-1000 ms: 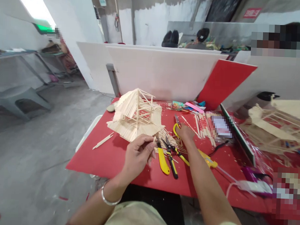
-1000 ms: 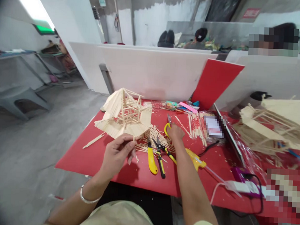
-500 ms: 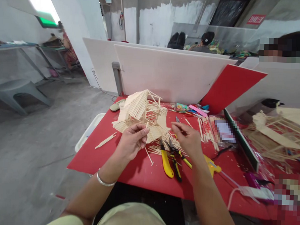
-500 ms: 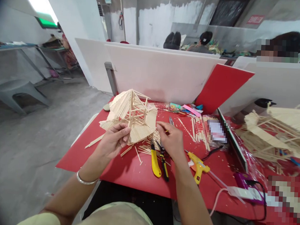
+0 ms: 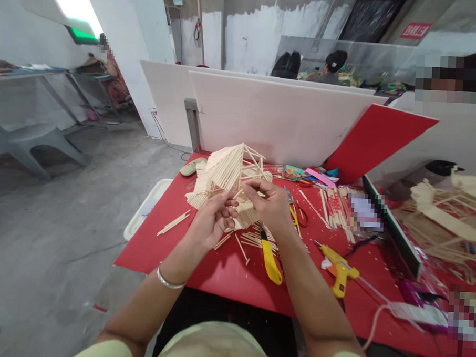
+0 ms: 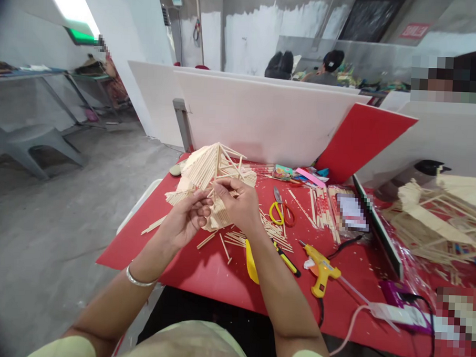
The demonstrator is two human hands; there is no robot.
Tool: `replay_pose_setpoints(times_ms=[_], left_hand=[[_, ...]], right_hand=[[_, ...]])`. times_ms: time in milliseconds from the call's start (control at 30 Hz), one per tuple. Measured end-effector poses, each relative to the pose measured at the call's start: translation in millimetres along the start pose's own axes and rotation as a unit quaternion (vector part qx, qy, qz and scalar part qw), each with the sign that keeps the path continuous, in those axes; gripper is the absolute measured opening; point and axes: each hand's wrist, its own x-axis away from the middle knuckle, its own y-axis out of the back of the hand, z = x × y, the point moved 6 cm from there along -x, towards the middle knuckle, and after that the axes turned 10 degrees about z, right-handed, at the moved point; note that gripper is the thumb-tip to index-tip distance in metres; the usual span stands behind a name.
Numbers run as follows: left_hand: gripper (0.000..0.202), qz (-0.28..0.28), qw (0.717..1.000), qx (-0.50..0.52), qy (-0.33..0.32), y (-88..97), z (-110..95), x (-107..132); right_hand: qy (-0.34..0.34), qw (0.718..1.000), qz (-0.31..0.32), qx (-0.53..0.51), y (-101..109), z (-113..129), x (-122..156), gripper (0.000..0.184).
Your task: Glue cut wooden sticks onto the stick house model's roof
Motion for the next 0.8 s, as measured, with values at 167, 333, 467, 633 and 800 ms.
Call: replay_pose_setpoints(times_ms=[167, 333, 467, 633, 800], left_hand=[[0.020, -0.005, 0.999, 0.026, 0.034, 2.5, -3.0, -9.9], [0.019, 0.002, 0.999, 0.018, 0.041, -1.0, -6.2, -17.2], [0.017, -0.006, 0.999, 0.017, 0.032, 0.7, -6.5, -20.0], [0.022, -0.004, 1.000, 0.008, 0.021, 2.2, -5.7, -21.0], [0.024, 0.008, 1.000, -0.020, 0.002, 3.9, -7.2, -22.7]], right_hand=[[0.009, 0.998, -0.051, 0.038, 2.1, 0.8, -11.5, 0.019], [0.028, 0.996, -0.060, 0.067, -2.0, -1.2, -14.3, 0.016], [0.055, 0.991, -0.064, 0.104, -4.8, 1.9, -13.0, 0.016], [0.065, 0.985, -0.076, 0.141, -9.0, 4.6, -10.9, 0.019], [0.065, 0.980, -0.082, 0.171, -13.3, 5.6, -9.4, 0.019]])
